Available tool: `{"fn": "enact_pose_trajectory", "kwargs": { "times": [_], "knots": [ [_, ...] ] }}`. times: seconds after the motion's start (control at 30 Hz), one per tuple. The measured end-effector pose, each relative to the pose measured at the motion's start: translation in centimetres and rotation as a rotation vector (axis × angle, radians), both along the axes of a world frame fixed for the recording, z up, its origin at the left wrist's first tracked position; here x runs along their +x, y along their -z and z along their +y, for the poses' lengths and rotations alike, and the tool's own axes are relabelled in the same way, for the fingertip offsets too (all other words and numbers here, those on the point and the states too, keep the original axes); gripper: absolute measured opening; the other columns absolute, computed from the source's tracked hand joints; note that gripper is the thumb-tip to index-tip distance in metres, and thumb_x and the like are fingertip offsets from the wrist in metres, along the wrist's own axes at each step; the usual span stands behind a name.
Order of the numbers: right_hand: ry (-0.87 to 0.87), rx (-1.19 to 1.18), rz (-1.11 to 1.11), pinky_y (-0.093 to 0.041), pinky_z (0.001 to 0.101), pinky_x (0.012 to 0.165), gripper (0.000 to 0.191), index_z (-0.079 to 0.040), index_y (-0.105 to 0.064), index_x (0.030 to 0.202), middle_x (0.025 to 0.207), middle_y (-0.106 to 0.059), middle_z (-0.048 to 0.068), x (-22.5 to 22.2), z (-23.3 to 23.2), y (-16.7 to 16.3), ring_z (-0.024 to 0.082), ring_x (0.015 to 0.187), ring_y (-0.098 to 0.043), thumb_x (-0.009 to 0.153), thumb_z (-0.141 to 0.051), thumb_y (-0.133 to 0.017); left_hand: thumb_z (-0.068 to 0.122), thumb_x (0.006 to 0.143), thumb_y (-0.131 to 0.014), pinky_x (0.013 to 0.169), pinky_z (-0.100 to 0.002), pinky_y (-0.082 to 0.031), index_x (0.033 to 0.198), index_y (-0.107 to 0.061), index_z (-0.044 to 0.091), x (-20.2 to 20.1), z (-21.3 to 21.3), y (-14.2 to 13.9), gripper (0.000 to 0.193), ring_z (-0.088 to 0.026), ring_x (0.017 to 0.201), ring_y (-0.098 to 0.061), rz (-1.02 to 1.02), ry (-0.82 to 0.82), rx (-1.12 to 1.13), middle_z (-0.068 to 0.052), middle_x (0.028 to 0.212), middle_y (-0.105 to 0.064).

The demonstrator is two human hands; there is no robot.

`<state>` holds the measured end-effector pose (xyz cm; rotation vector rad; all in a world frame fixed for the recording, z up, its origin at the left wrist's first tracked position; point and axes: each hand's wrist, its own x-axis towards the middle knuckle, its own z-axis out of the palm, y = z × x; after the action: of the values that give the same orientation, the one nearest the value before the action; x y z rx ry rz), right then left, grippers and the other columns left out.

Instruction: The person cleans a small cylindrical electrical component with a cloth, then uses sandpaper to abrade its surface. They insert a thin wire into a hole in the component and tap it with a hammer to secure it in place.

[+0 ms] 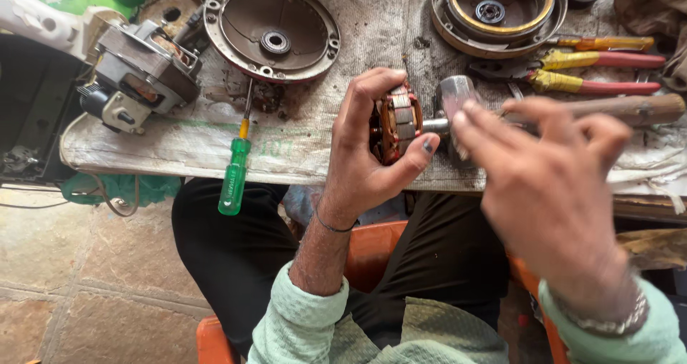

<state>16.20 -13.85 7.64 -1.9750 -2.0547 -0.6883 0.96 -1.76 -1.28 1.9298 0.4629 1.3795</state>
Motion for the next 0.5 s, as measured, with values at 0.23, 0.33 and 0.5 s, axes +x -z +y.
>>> {"fn": "enact_pose_trajectory", "kwargs": {
  "times": [0.23,0.33,0.5],
  "knots": [
    [-0.04,0.011,-0.055,-0.029,0.0393,0.093,0.037,-0.011,-0.076,0.126,0.125,-0.076,0.0,-0.13,0.11,0.69,0.016,0.111,-0.06,0.092,-0.003,-0.063,0.025,0.095,-0.08,0.101,-0.035,-0.061,0.141,-0.046,0.012,-0.08,0.08,0.19,0.059,-0.02,0.116,-0.063,0.015,-0.011,-0.001,-0.013,0.135,-0.054],
    [0.004,0.019,-0.018,-0.029,0.04,0.092,0.037,-0.011,-0.075,0.128,0.127,-0.075,0.001,-0.42,0.05,0.62,0.017,0.109,-0.059,0.093,-0.003,-0.064,0.025,0.095,-0.081,0.102,-0.035,-0.061,0.141,-0.044,0.012,0.01,0.08,0.11,0.06,-0.021,0.12,-0.064,0.019,-0.007,-0.012,-0.014,0.137,-0.051],
    [-0.053,-0.007,0.08,-0.03,0.0398,0.091,0.042,-0.01,-0.073,0.13,0.134,-0.072,0.001,-0.91,-0.09,0.44,0.019,0.111,-0.059,0.088,-0.006,-0.066,0.032,0.093,-0.082,0.095,-0.036,-0.062,0.147,-0.044,0.012,-0.14,0.04,-0.48,0.069,-0.02,0.103,-0.067,0.067,0.05,-0.206,-0.013,0.128,-0.057]
  ]
}}
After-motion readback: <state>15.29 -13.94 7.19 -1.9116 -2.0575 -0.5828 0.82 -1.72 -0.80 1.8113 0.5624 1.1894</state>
